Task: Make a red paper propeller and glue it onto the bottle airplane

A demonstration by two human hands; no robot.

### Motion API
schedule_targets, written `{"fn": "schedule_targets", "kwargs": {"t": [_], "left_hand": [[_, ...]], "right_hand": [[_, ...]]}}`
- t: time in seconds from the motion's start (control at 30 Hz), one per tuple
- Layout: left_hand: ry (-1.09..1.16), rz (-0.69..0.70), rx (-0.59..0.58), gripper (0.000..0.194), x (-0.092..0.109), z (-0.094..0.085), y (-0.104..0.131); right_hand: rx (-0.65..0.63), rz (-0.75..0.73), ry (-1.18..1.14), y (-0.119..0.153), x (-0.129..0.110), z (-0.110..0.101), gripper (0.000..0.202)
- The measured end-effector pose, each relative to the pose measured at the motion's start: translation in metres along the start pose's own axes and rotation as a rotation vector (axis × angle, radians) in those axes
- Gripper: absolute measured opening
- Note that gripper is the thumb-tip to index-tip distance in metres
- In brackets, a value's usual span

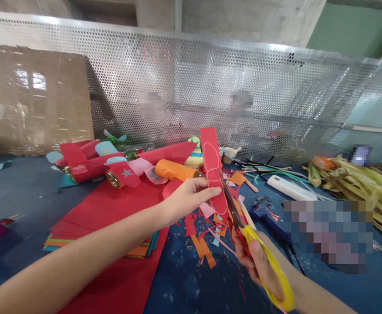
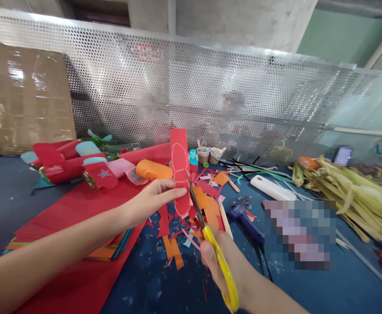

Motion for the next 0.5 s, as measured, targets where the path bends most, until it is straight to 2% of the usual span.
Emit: {"fn": "schedule_targets", "kwargs": {"t": [0.3,0.5], "left_hand": [[-0.032,-0.011,0.002,0.016,0.000,-0.002,0.001],[-0.056,0.009,-0.026,0.016,0.000,-0.004,0.000]], "right_hand": [[0.027,0.010,-0.004,0.004,-0.011,0.005,0.070],[0.021,-0.039,0.046,0.005,-0.021,0.006,0.069]]}}
Point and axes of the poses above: each hand's wrist, its own y-axis away from the middle knuckle, its own z-axis out of the palm, x = y × z, the point moved 4 cm from there along -y, towards the middle knuckle, and after that the axes turned 10 degrees about -y, right-handed, at the moved point
